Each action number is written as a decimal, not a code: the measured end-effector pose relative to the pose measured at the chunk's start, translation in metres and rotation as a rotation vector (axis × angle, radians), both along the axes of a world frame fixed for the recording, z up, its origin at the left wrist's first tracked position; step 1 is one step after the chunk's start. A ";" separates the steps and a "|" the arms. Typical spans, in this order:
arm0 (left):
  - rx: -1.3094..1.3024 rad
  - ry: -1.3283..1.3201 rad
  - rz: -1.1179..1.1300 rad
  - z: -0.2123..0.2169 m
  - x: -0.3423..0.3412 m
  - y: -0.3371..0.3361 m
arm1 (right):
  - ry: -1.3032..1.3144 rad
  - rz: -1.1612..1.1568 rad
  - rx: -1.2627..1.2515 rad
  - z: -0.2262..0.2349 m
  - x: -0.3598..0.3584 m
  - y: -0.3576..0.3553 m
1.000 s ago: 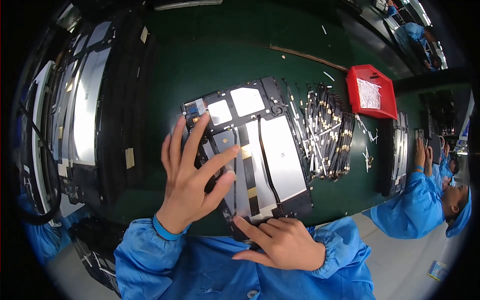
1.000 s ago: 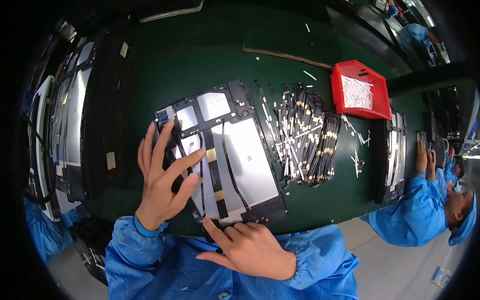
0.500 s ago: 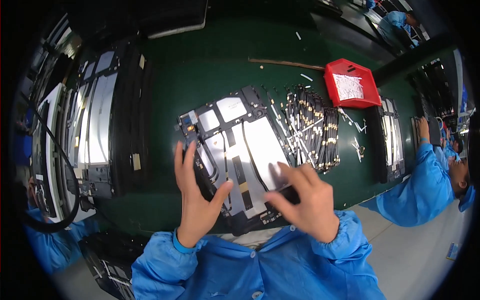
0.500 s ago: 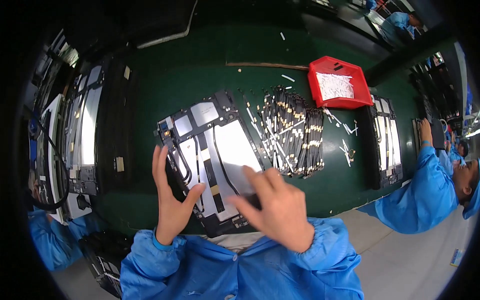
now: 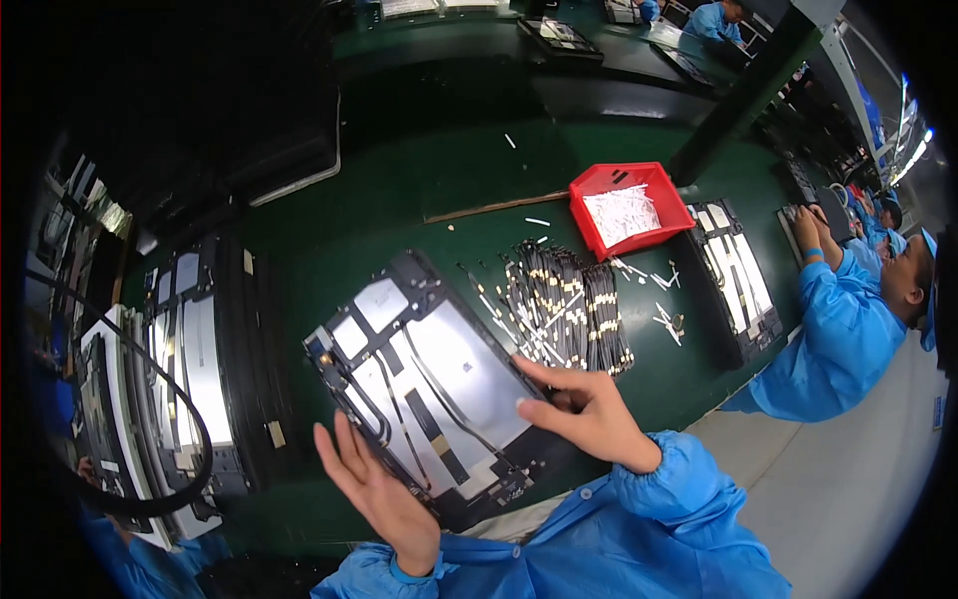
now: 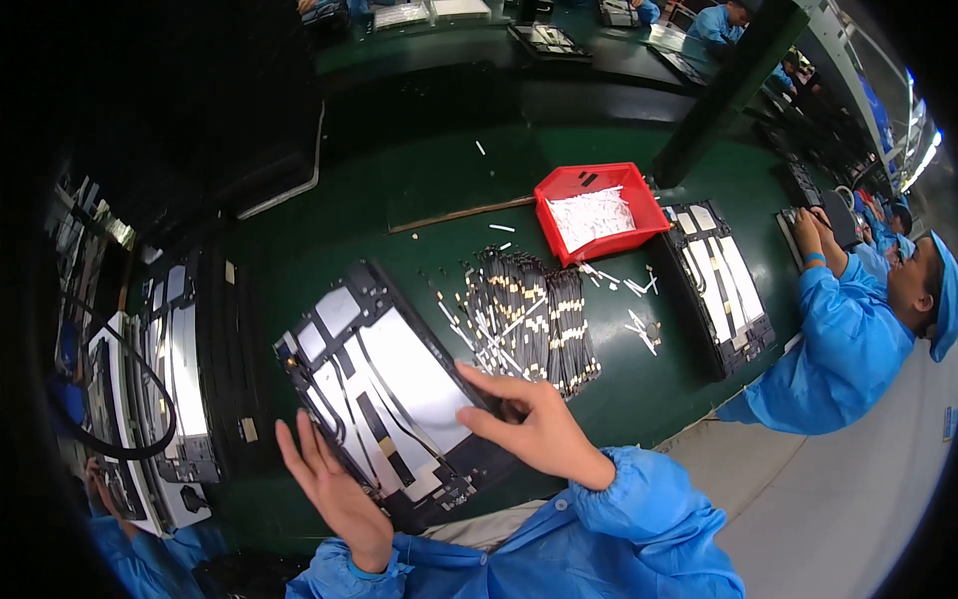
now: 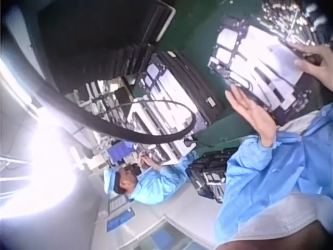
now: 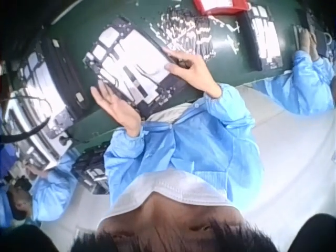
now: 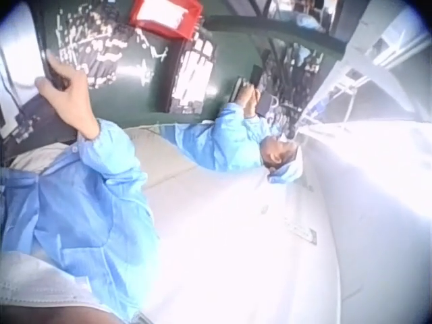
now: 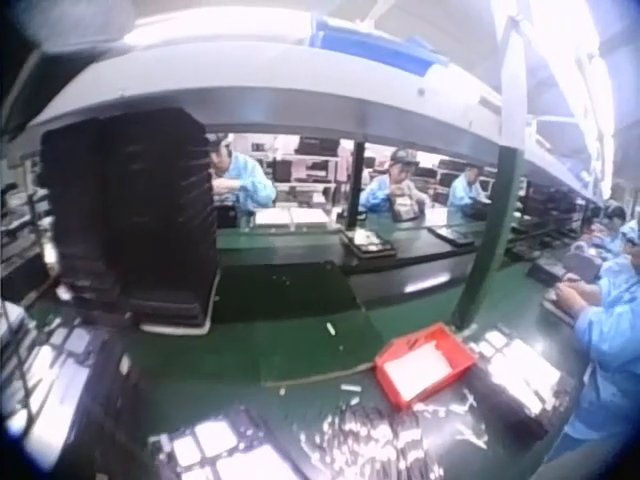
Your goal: The person assembles internal electronic components and ribbon cables into tablet housings on a conveyor belt, using tweezers to manipulate the small parts.
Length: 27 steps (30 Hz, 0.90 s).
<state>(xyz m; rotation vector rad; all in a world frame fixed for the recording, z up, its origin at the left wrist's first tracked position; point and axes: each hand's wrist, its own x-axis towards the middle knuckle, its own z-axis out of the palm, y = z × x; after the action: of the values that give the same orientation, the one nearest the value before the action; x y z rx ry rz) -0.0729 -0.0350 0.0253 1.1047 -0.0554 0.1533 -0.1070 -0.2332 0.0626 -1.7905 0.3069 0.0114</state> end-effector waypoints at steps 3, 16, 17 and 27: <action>-0.010 -0.013 -0.012 0.032 0.035 -0.015 | -0.026 -0.138 0.375 0.011 0.019 -0.018; 0.666 -0.306 -0.067 -0.015 0.132 -0.062 | -0.219 -0.343 0.311 0.020 0.289 -0.165; 0.652 -0.303 -0.083 -0.017 0.134 -0.061 | -0.217 -0.334 0.309 0.011 0.309 -0.168; 0.694 -0.307 -0.136 -0.010 0.134 -0.062 | -0.403 -0.553 -0.602 -0.028 0.360 -0.217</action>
<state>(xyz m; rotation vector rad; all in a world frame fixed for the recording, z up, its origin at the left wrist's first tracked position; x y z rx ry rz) 0.0613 -0.0973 0.0153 1.7554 -0.4864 0.1864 0.2534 -0.4506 0.0347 -2.1772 0.5398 -0.9046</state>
